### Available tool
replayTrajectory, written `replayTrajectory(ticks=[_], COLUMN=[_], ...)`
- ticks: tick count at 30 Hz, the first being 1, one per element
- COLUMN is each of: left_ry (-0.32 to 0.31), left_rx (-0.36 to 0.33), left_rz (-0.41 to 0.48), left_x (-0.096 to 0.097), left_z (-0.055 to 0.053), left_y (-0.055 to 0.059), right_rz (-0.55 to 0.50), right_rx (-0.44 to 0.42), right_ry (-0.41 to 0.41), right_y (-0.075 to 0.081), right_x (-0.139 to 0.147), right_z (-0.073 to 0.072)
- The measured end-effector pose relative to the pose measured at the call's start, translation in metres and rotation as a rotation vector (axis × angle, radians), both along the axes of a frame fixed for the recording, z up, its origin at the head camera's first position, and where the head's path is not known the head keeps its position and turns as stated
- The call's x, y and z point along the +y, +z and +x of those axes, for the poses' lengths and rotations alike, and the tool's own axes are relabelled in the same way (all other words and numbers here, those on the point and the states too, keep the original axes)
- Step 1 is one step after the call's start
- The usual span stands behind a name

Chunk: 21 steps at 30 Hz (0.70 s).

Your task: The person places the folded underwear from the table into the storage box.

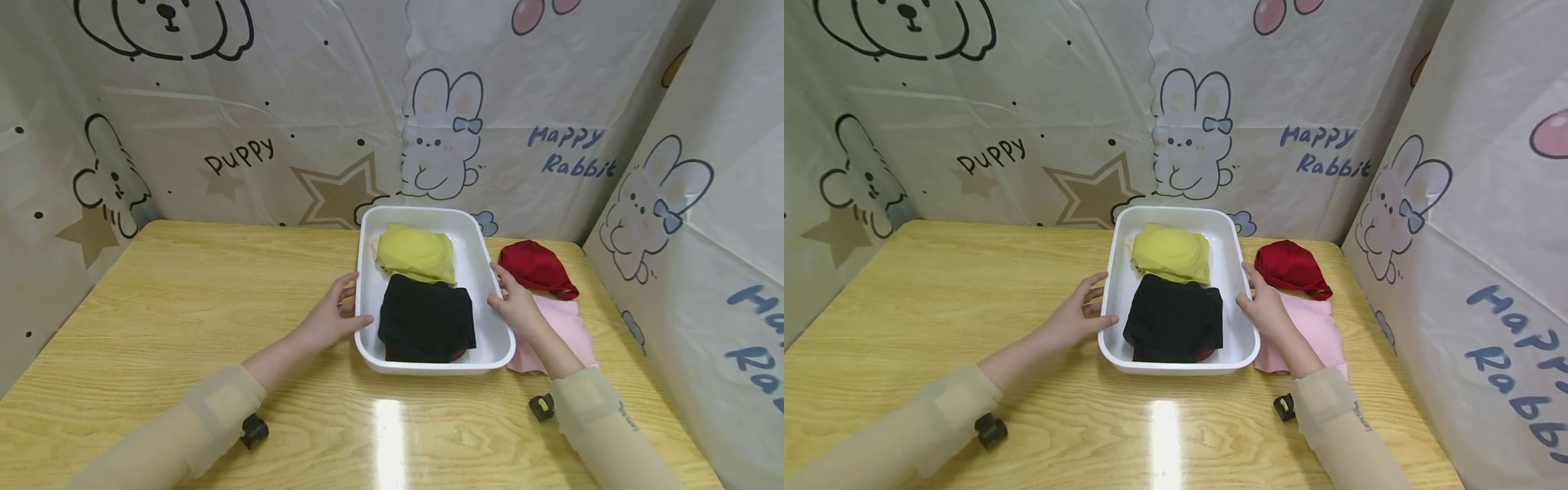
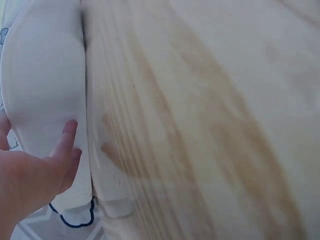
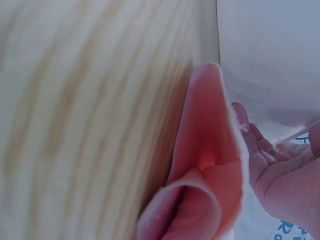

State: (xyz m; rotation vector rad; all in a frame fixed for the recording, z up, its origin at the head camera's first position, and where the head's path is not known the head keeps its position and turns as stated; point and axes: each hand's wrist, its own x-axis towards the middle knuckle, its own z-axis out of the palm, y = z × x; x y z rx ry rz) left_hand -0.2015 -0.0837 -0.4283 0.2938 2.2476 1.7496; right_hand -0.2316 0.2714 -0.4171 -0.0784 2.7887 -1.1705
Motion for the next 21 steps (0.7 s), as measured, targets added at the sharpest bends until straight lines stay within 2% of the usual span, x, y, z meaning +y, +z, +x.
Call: replayTrajectory(ticks=[4, 7, 10, 14, 21], left_ry=[-0.047, -0.057, -0.047, -0.037, -0.023], left_rx=[-0.023, -0.034, -0.042, -0.049, -0.072], left_rz=[0.022, 0.009, -0.017, -0.01, 0.017], left_x=[-0.0039, -0.0039, -0.0034, -0.0021, -0.0007], left_z=[-0.0008, 0.0003, 0.0008, 0.0012, 0.004], left_y=[0.0029, 0.0058, 0.0069, 0.0075, 0.0095], right_rz=[0.001, -0.003, -0.021, -0.032, 0.024], right_rx=[0.015, 0.021, 0.017, 0.027, 0.124], right_ry=[0.002, 0.008, 0.011, 0.009, 0.022], right_y=[0.0012, 0.0012, 0.0014, 0.0023, 0.005], right_x=[-0.0006, -0.0003, 0.0005, 0.0021, 0.0026], right_z=[0.001, 0.0014, 0.0015, 0.0015, 0.002])
